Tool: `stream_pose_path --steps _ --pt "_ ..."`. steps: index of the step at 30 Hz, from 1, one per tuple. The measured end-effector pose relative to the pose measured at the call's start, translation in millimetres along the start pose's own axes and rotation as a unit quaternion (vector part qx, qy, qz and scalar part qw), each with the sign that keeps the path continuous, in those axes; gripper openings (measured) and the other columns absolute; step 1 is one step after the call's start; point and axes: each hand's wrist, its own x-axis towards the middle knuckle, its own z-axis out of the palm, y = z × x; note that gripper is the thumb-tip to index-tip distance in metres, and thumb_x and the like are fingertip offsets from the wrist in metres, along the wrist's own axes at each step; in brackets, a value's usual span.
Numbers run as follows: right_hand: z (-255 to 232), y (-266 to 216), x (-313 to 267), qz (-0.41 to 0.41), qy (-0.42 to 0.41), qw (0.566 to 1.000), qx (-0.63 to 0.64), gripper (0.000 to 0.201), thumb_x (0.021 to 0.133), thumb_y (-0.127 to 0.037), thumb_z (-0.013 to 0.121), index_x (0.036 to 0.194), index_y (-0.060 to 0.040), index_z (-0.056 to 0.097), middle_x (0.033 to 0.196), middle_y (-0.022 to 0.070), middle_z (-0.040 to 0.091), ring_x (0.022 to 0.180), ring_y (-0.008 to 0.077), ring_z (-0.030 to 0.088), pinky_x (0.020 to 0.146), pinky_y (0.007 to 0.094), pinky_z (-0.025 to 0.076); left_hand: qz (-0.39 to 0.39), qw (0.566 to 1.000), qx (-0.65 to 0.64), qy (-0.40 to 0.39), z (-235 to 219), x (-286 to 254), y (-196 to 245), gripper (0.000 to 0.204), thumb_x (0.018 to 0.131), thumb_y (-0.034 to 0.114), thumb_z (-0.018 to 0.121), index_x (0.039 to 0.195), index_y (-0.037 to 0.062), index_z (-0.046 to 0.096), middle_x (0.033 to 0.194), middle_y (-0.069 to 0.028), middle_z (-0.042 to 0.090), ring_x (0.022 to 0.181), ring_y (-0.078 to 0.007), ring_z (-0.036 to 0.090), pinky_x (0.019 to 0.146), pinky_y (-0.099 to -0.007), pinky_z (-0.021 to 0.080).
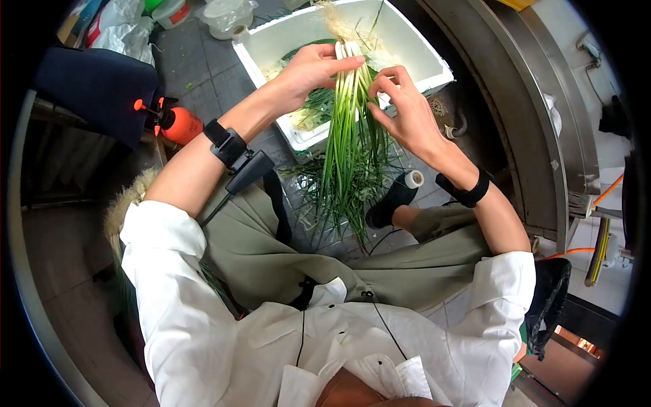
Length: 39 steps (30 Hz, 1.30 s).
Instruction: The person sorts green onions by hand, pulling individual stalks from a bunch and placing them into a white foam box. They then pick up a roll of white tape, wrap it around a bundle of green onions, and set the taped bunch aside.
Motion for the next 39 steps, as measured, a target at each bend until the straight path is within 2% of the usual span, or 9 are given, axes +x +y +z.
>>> stream_pose_path --steps 1,7,14,20,23,25,29,34,39 --pt "0.0 0.6 -0.3 -0.039 0.025 0.999 -0.028 0.025 0.081 -0.007 0.072 0.101 -0.0075 0.056 0.108 0.0125 0.052 0.094 0.0316 0.061 0.076 0.0431 0.052 0.003 1.0 -0.003 -0.003 -1.7 1.1 -1.6 0.041 0.091 0.038 0.07 0.117 0.0059 0.064 0.108 -0.0015 0.066 0.099 -0.0096 0.06 0.091 -0.0329 0.046" --pt "2.2 -7.7 -2.9 -0.002 0.013 0.999 -0.035 0.026 0.079 -0.005 0.072 0.099 -0.0069 0.056 0.1 0.0112 0.052 0.087 0.0303 0.058 0.075 0.0417 0.051 0.0 1.0 -0.009 0.003 -0.5 3.1 -4.7 0.043 0.091 0.038 0.07 0.118 0.0049 0.063 0.108 -0.0023 0.065 0.1 -0.0104 0.06 0.093 -0.0343 0.045" --pt "3.4 -3.9 -2.7 -0.003 0.017 0.997 -0.073 0.024 0.081 -0.006 0.07 0.098 -0.0059 0.054 0.1 0.0114 0.051 0.09 0.03 0.058 0.075 0.0413 0.05 -0.006 1.0 -0.007 0.007 0.6 3.1 -3.0 0.044 0.092 0.038 0.07 0.118 0.0043 0.063 0.109 -0.0035 0.065 0.1 -0.0115 0.061 0.094 -0.0349 0.046" --pt "8.1 -0.5 -4.3 0.029 -0.012 0.999 0.023 0.024 0.081 -0.007 0.071 0.102 -0.0078 0.059 0.105 0.0116 0.053 0.09 0.0306 0.059 0.075 0.0423 0.051 -0.002 0.999 -0.004 0.032 -3.6 5.0 -8.2 0.045 0.091 0.038 0.07 0.119 0.0031 0.062 0.11 -0.0041 0.065 0.101 -0.0123 0.061 0.094 -0.0349 0.046" --pt "3.7 0.6 -3.8 0.007 -0.004 0.999 -0.045 0.024 0.082 -0.011 0.073 0.103 -0.0089 0.062 0.105 0.0113 0.054 0.092 0.0294 0.059 0.077 0.0417 0.05 -0.003 1.0 0.0 0.024 -0.9 2.7 -5.0 0.045 0.092 0.039 0.069 0.119 0.0029 0.062 0.11 -0.0041 0.065 0.101 -0.0122 0.062 0.094 -0.0344 0.046" --pt "2.6 3.1 -2.6 -0.056 -0.002 0.995 -0.087 0.025 0.082 -0.015 0.075 0.103 -0.0093 0.063 0.1 0.0109 0.054 0.091 0.0279 0.057 0.078 0.0419 0.047 -0.005 1.0 -0.007 0.022 0.0 2.6 -4.2 0.045 0.092 0.039 0.069 0.119 0.0033 0.062 0.11 -0.0039 0.065 0.101 -0.0119 0.061 0.094 -0.0346 0.046" --pt "3.3 -0.9 -2.7 -0.058 -0.022 0.991 -0.12 0.024 0.081 -0.016 0.075 0.102 -0.0093 0.065 0.095 0.01 0.052 0.088 0.0272 0.056 0.077 0.0411 0.044 -0.005 1.0 -0.008 0.022 0.4 2.6 -2.7 0.043 0.093 0.038 0.068 0.119 0.0043 0.062 0.11 -0.003 0.065 0.101 -0.0106 0.061 0.097 -0.0345 0.045" --pt "14.5 -1.7 -8.6 0.008 -0.004 0.999 -0.043 0.025 0.083 -0.017 0.073 0.106 -0.0106 0.065 0.093 0.0102 0.051 0.084 0.0298 0.055 0.076 0.0419 0.043 0.0 0.998 -0.047 0.04 -4.6 3.7 -2.6 0.042 0.093 0.037 0.068 0.118 0.0045 0.062 0.111 -0.0017 0.065 0.104 -0.0099 0.059 0.099 -0.0342 0.043" --pt "13.5 -0.7 -8.3 0.017 -0.006 1.0 -0.009 0.026 0.085 -0.017 0.073 0.109 -0.0106 0.065 0.094 0.0107 0.053 0.083 0.0309 0.055 0.077 0.0418 0.046 0.003 0.998 -0.051 0.043 -6.0 3.7 -4.0 0.041 0.093 0.036 0.068 0.118 0.0049 0.062 0.111 -0.0011 0.065 0.106 -0.0096 0.058 0.099 -0.0348 0.043"
